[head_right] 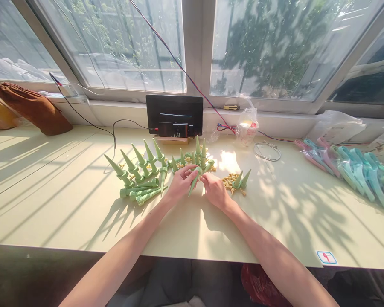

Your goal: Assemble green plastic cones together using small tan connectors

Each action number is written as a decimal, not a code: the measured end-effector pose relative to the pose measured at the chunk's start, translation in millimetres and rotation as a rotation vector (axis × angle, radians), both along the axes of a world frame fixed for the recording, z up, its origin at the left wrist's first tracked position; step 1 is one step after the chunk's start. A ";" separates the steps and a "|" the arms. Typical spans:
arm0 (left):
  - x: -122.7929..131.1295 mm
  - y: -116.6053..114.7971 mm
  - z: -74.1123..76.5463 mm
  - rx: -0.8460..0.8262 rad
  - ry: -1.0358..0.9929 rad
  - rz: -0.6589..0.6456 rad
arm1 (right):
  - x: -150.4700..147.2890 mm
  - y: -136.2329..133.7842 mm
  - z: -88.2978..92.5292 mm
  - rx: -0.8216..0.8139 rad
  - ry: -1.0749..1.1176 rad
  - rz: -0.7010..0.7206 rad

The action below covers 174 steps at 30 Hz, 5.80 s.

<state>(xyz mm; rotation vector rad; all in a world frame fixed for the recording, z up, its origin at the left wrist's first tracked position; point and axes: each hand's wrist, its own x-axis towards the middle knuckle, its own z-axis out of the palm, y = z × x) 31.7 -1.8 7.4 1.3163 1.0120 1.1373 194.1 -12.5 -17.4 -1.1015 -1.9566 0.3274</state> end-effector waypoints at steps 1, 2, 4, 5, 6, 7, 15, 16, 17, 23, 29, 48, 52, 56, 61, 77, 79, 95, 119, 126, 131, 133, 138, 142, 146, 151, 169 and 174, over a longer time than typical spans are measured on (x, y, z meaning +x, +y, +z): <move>-0.1 0.4 -0.9 0.001 -0.002 -0.005 | 0.1 -0.3 0.2 -0.009 0.005 0.003; -0.1 0.7 -1.9 0.003 -0.002 -0.010 | 0.2 -0.8 0.7 -0.018 0.012 0.006; -0.2 1.3 -3.4 0.007 0.006 -0.019 | 0.1 -2.2 2.4 -0.038 0.032 0.011; -0.2 1.5 -4.0 0.012 0.015 -0.023 | -0.2 -3.0 3.6 -0.051 0.047 0.012; -0.2 1.6 -4.4 0.020 0.027 -0.028 | -0.7 -4.0 4.9 -0.069 0.064 0.011; -0.2 1.6 -4.7 0.031 0.039 -0.032 | -1.2 -4.9 6.1 -0.095 0.083 0.008; -0.9 0.0 -4.4 0.106 0.089 -0.045 | -4.2 -6.7 7.2 -0.363 0.267 0.026; -1.0 -0.3 -4.0 0.109 0.095 -0.043 | -4.5 -6.1 6.6 -0.399 0.310 0.043; -1.1 -0.6 -3.7 0.111 0.098 -0.041 | -4.9 -5.5 6.1 -0.440 0.361 0.064; -0.7 -1.7 -1.4 0.126 0.097 -0.029 | -7.5 -2.5 7.6 -0.657 0.608 0.195; 1.1 -1.0 -0.7 0.131 0.083 -0.004 | -8.6 -3.8 6.4 -0.559 0.597 0.145; 2.5 0.0 2.7 0.003 -0.042 0.095 | -3.4 -4.8 11.6 -0.148 0.258 -0.026; 2.3 -2.1 3.4 0.010 -0.015 0.078 | -2.2 -3.5 8.1 -0.128 0.245 -0.034; 1.9 -4.6 5.2 0.034 0.017 0.070 | -2.0 -3.3 7.1 -0.134 0.243 -0.036; 1.7 -4.8 4.7 0.060 0.036 0.060 | -1.8 -4.4 9.8 -0.140 0.262 -0.010; 3.3 -8.8 -0.4 0.146 0.106 -0.036 | -0.6 -5.8 6.8 -0.272 0.361 -0.072; 3.4 -9.1 -0.2 0.168 0.122 -0.040 | -0.9 -5.1 5.4 -0.292 0.383 -0.071; 3.7 -9.6 -1.3 0.269 0.202 -0.080 | -5.0 -4.1 9.1 -0.555 0.684 0.029; 2.5 -0.3 3.8 -0.032 -0.107 0.096 | -2.0 0.9 5.2 -0.029 0.149 -0.048; 2.0 -1.7 3.8 -0.059 -0.094 0.068 | 2.4 4.1 1.6 0.042 0.086 -0.010; 2.0 -0.4 -1.7 -0.065 -0.081 0.061 | 3.6 2.0 3.5 -0.007 0.090 -0.009; 1.6 0.1 -4.1 -0.049 -0.072 0.048 | 2.9 -0.1 6.1 -0.055 0.101 -0.007; 2.1 -1.7 -4.9 0.009 -0.048 0.031 | -0.4 -6.9 13.8 -0.142 0.185 0.009; 3.4 -3.7 -4.1 0.014 -0.037 0.021 | -2.7 -9.0 14.4 -0.291 0.271 -0.008; 3.1 -4.2 -4.5 0.037 -0.011 0.014 | -3.9 -7.3 10.5 -0.503 0.411 0.034; 3.1 -4.7 -3.3 0.036 0.000 0.007 | -4.0 -6.1 11.6 -0.676 0.632 0.167; 4.3 -1.4 -7.5 0.060 -0.007 -0.004 | -0.3 1.1 17.2 -1.207 1.106 0.348; 3.7 0.0 -3.7 0.039 0.008 0.028 | -4.3 0.5 18.5 -1.122 1.092 0.290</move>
